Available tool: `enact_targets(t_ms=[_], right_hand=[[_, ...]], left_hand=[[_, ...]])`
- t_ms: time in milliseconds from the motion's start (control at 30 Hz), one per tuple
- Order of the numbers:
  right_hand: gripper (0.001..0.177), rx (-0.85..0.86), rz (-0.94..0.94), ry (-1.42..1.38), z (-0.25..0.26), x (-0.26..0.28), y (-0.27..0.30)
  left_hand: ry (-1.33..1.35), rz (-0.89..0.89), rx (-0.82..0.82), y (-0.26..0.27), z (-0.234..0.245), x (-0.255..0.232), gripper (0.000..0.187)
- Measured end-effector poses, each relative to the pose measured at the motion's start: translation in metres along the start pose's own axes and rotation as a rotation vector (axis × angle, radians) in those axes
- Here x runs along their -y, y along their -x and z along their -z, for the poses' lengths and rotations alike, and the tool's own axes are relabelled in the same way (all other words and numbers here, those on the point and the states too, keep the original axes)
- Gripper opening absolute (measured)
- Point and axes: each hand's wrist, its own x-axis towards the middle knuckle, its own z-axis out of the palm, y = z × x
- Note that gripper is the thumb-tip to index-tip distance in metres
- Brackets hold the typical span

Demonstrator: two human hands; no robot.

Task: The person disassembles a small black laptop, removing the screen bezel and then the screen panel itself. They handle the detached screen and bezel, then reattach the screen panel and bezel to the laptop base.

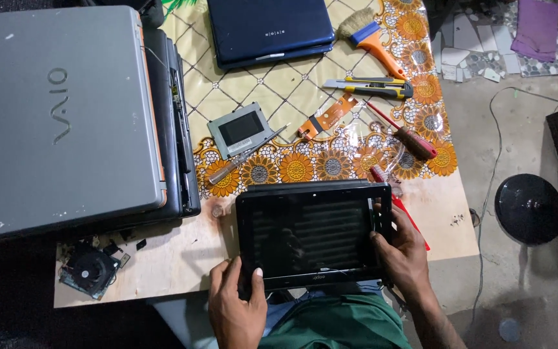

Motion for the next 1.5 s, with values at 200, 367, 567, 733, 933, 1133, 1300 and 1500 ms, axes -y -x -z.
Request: enact_targets(t_ms=[200, 367, 567, 733, 933, 1133, 1300, 1500], right_hand=[[0.055, 0.006, 0.045, 0.023, 0.003, -0.001, 0.003], [0.055, 0.017, 0.065, 0.001, 0.000, 0.012, 0.008], [0.056, 0.000, 0.145, 0.011, -0.002, 0.022, 0.018], [0.060, -0.017, 0.117, -0.026, 0.002, 0.014, 0.019], [0.059, -0.036, 0.104, -0.062, 0.002, 0.018, 0.021], [0.057, -0.032, 0.063, -0.083, 0.007, 0.014, 0.021], [0.052, 0.020, 0.112, -0.240, 0.009, 0.009, 0.022], [0.054, 0.045, 0.047, -0.320, 0.012, 0.005, 0.017]], left_hand=[[0.029, -0.132, -0.109, 0.004, -0.005, 0.008, 0.041], [0.018, -0.108, -0.114, 0.005, -0.003, 0.007, 0.040], [0.112, -0.157, -0.095, 0.004, 0.005, 0.000, 0.036], [0.141, -0.188, -0.085, 0.005, 0.011, -0.007, 0.036], [0.250, -0.185, -0.065, 0.006, 0.013, -0.011, 0.037], [0.296, -0.203, -0.036, 0.006, 0.021, -0.017, 0.034], [0.389, -0.208, -0.025, 0.006, 0.026, -0.021, 0.030], [0.563, -0.009, 0.102, 0.009, 0.022, -0.017, 0.027]])
